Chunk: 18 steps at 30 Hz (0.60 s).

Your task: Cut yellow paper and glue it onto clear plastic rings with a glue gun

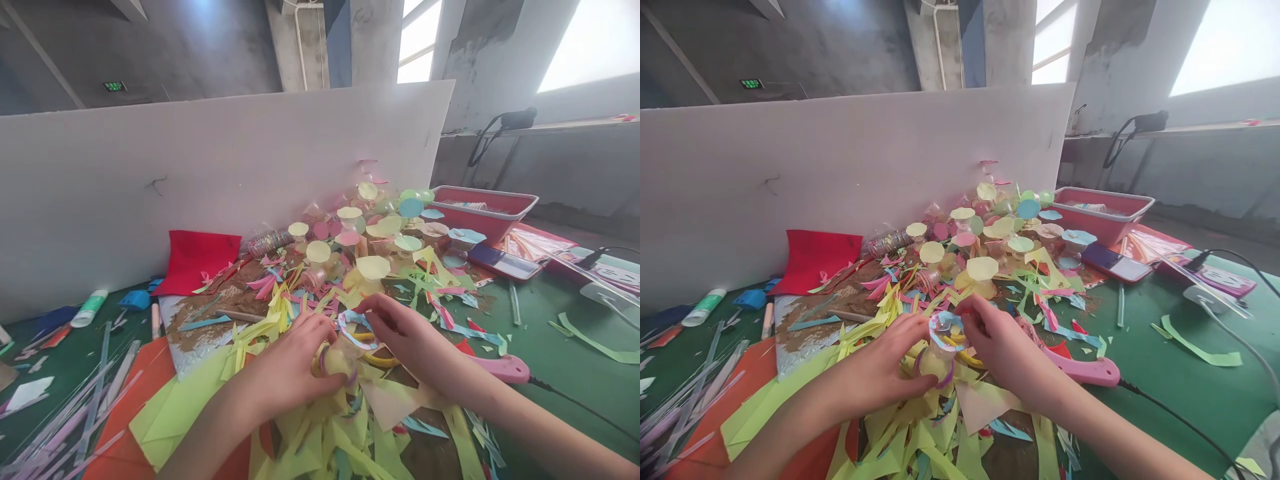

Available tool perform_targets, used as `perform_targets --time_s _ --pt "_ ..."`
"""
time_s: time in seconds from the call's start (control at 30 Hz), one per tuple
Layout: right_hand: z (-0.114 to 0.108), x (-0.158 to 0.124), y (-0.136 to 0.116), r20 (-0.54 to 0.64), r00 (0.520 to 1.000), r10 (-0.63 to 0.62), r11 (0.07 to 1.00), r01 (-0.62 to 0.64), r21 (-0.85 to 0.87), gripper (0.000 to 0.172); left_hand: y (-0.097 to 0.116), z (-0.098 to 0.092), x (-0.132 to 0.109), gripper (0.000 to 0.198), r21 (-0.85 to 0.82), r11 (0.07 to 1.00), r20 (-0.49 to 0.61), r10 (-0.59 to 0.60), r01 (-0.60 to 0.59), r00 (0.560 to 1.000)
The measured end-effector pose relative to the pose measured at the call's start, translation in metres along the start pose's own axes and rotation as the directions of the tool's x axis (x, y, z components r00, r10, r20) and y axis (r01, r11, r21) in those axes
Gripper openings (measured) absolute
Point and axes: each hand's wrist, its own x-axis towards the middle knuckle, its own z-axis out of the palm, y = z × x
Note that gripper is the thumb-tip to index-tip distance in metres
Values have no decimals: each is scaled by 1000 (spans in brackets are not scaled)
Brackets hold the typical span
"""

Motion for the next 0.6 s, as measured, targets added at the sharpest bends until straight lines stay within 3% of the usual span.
perform_targets --time_s 0.27,0.6 --pt "-2 0 -5 18 1000 7 993 -9 114 37 1 -9 -5 38 -5 996 -87 -91 91 992" --pt "-9 -12 -23 84 996 -5 991 -7 132 54 4 -8 -4 62 32 995 -107 -95 98 990"
